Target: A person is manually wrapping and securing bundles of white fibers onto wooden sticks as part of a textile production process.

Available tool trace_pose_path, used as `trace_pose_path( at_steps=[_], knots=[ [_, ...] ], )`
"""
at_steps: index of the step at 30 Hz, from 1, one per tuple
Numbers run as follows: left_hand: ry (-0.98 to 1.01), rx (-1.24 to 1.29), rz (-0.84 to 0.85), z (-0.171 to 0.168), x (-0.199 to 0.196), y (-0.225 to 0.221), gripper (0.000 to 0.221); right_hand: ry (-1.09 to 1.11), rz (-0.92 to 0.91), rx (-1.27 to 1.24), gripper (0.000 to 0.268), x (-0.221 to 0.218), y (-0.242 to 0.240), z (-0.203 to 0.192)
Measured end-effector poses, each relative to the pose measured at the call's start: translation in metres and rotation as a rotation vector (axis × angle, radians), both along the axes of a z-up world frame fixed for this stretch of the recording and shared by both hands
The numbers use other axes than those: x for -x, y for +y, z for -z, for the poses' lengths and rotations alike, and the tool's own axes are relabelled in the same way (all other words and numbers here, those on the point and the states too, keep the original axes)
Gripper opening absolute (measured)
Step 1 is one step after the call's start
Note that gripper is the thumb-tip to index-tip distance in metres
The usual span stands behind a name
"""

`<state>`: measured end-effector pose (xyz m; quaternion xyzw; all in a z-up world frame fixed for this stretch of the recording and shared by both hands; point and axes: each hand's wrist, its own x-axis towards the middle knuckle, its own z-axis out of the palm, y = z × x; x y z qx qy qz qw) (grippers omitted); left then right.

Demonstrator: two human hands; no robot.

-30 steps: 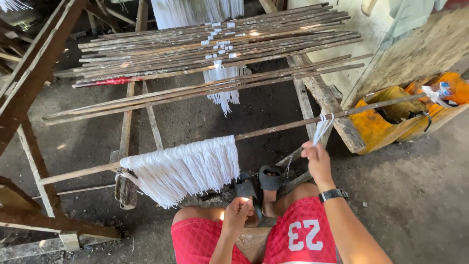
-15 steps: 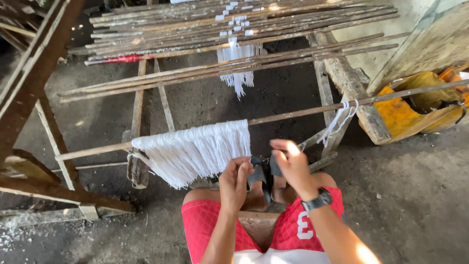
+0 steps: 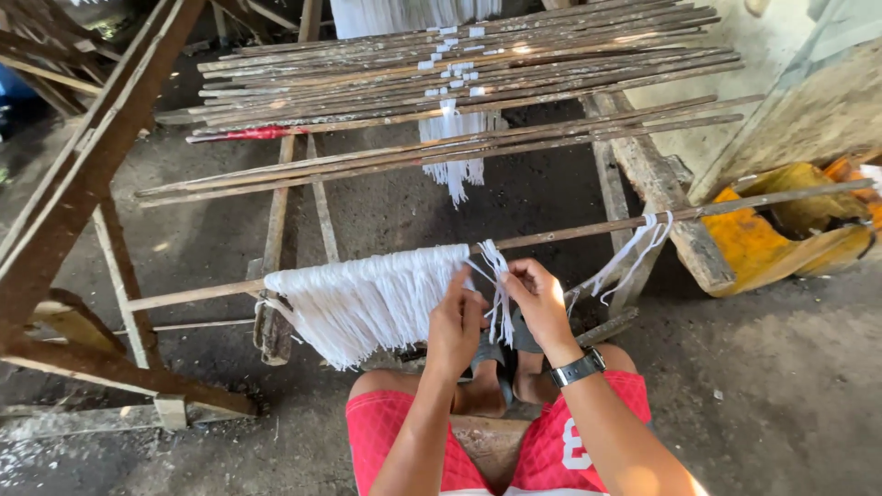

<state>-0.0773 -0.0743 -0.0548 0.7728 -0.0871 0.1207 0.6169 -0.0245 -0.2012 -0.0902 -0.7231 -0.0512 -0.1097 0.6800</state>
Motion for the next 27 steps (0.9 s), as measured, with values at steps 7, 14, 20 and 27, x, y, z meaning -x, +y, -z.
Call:
trace_pose_path(
  at_steps=[7,14,20,27],
  knots=[
    [-0.053,0.124,-0.173,0.001,0.004,-0.021,0.031,0.079,-0.053,-0.205,0.019,0.000,-0.013,-0.016],
    [0.147,0.129,-0.192,0.016,-0.014,-0.015,0.049,0.074,-0.019,-0.254,0.015,-0.002,-0.013,-0.015],
    [-0.079,0.147,-0.172,-0.002,-0.009,-0.025,0.023,0.117,-0.091,-0.268,0.014,0.001,-0.011,-0.033],
    [0.001,0.146,-0.124,-0.008,-0.010,-0.029,0.032,0.073,0.079,-0.254,0.009,-0.014,-0.012,-0.015]
  ],
)
